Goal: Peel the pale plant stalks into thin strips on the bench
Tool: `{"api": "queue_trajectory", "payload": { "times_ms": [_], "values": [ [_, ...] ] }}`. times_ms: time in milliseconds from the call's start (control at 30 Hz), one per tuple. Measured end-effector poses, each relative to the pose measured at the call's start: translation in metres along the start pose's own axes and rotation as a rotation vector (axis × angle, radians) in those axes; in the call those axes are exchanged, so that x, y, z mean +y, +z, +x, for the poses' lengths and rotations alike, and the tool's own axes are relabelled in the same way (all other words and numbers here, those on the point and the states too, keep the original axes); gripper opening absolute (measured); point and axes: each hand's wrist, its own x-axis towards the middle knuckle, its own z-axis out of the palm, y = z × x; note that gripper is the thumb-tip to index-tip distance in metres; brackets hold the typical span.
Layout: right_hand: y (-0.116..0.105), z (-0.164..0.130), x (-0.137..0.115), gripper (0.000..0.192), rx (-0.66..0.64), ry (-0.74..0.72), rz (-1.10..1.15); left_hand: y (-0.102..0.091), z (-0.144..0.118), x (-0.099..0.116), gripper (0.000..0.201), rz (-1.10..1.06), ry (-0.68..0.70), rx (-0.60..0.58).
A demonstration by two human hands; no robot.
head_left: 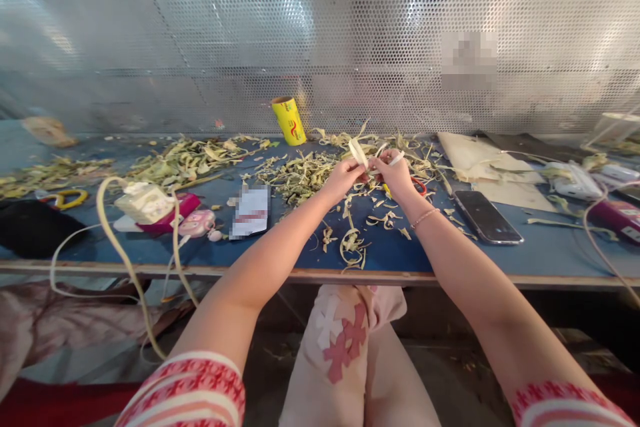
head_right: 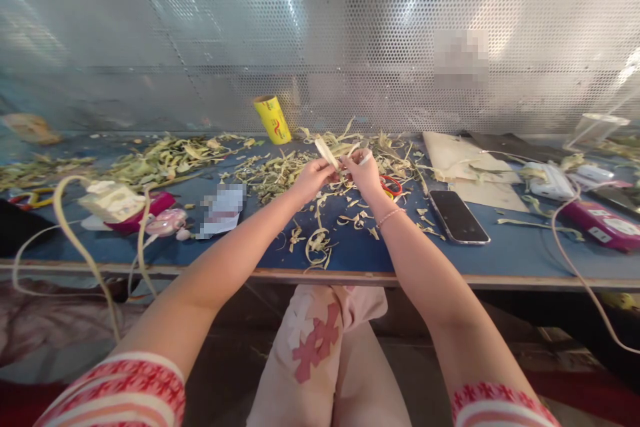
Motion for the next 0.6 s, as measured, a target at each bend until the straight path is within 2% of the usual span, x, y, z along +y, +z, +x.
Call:
{"api": "queue_trajectory", "payload": {
  "times_ms": [100, 200, 300, 433, 500, 600],
  "values": [
    [-0.0031, 0.0013, -0.0013, 0.024, 0.042, -0.218, -0.144, -0.0007, 0.0007, 0.0011, 0.009, -0.025, -0.008, 0.026],
    [-0.0046, -0.0005, -0.0039, 0.018, -0.035, -0.388, -0.282, -0.0017, 0.0003, 0.0017, 0.011, -0.062, 0.014, 0.034],
    [-0.0028, -0.0037, -0.0044, 0.018, -0.164, -0.462, -0.33, -0.002, 0.0, 0.0011, 0.009, -0.096, 0.041, 0.045],
    [-0.0016, -0.0051, -0.0019, 0.014, -0.195, -0.53, -0.303, -0.0011, 0.0009, 0.0011, 0.004, -0.128, 0.022, 0.075],
    [-0.0037, -0.005, -0.0011, 0.013, -0.212, -0.559, -0.291, -0.0009, 0.0018, 0.0019, 0.007, -0.158, -0.005, 0.096],
    [-0.009, -0.0053, -0.0015, 0.013, -0.309, -0.608, -0.305, -0.0025, 0.0028, 0.0033, 0.015, -0.124, 0.007, 0.138]
  ]
}}
